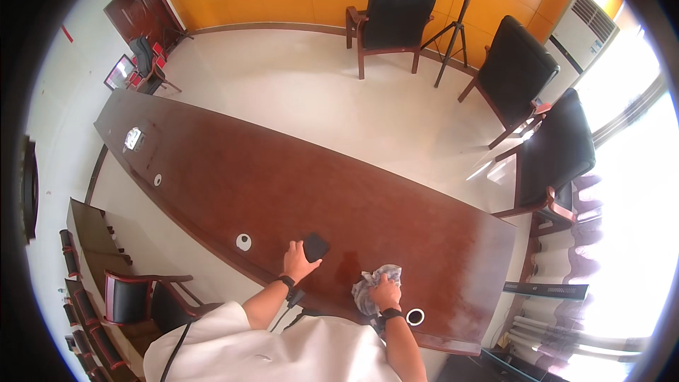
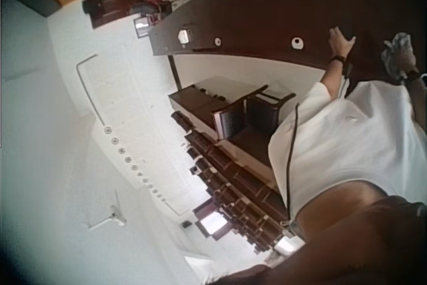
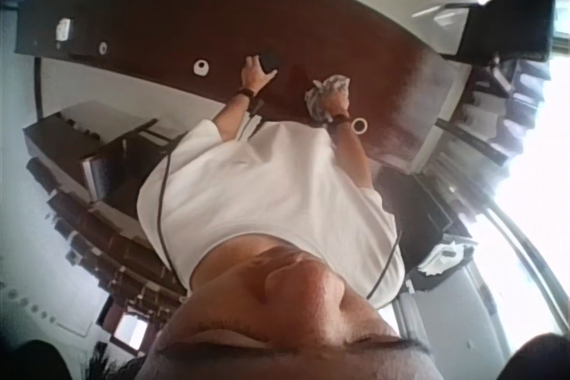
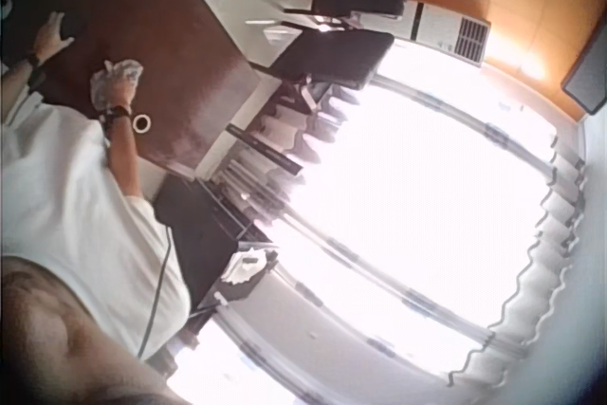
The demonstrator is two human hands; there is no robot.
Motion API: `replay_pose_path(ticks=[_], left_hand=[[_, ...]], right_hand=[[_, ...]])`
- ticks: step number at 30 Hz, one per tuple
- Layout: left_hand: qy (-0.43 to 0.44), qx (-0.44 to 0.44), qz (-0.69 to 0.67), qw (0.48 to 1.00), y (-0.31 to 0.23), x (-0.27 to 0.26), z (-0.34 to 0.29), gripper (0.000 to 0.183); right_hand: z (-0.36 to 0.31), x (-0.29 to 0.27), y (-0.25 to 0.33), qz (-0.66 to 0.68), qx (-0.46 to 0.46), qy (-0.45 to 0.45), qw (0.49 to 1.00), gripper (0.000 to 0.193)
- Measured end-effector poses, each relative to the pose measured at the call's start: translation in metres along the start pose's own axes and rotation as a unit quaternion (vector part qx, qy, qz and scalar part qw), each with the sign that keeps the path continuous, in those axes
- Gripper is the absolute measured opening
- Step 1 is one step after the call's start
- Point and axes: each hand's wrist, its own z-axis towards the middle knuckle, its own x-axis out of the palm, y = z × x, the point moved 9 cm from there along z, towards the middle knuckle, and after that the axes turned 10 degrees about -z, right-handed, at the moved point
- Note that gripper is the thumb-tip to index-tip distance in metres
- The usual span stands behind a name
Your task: Wiping an office chair and a conference table with a cloth.
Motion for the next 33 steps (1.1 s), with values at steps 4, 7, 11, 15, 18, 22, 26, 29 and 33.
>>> replay_pose_path(ticks=[4, 7, 11, 15, 18, 22, 26, 29, 33], left_hand=[[-0.007, 0.035, 0.015, 0.999, -0.006, 0.002, 0.001, 0.083], [-0.025, 0.049, 0.022, 0.998, -0.005, -0.001, -0.002, 0.084], [-0.031, 0.056, 0.029, 0.998, -0.005, -0.001, -0.003, 0.087], [-0.038, 0.071, 0.041, 0.996, -0.009, 0.0, -0.006, 0.091], [-0.056, 0.075, 0.056, 0.994, -0.007, -0.003, -0.01, 0.094], [-0.054, 0.086, 0.09, 0.991, -0.013, 0.008, -0.008, 0.095], [-0.023, 0.051, 0.093, 0.994, -0.011, 0.005, -0.007, 0.098], [-0.039, 0.041, 0.107, 0.993, 0.0, -0.018, -0.017, 0.099], [-0.024, 0.052, 0.096, 0.994, 0.014, -0.031, -0.028, 0.095]], right_hand=[[0.007, 0.001, -0.004, 0.012, 0.002, -0.015, 1.0, 0.058], [0.003, -0.001, 0.0, 0.018, 0.003, -0.016, 1.0, 0.058], [0.002, -0.003, 0.0, 0.013, 0.005, -0.015, 1.0, 0.059], [0.003, -0.002, -0.003, 0.017, -0.003, -0.017, 1.0, 0.06], [-0.002, -0.005, -0.007, 0.021, -0.008, -0.019, 1.0, 0.06], [-0.015, 0.005, -0.087, 0.04, 0.116, -0.072, 0.99, 0.059], [-0.048, 0.014, -0.177, 0.077, 0.217, -0.073, 0.97, 0.061], [-0.078, 0.018, -0.239, 0.098, 0.317, -0.096, 0.938, 0.067], [-0.112, 0.034, -0.315, 0.044, 0.476, -0.133, 0.868, 0.086]])
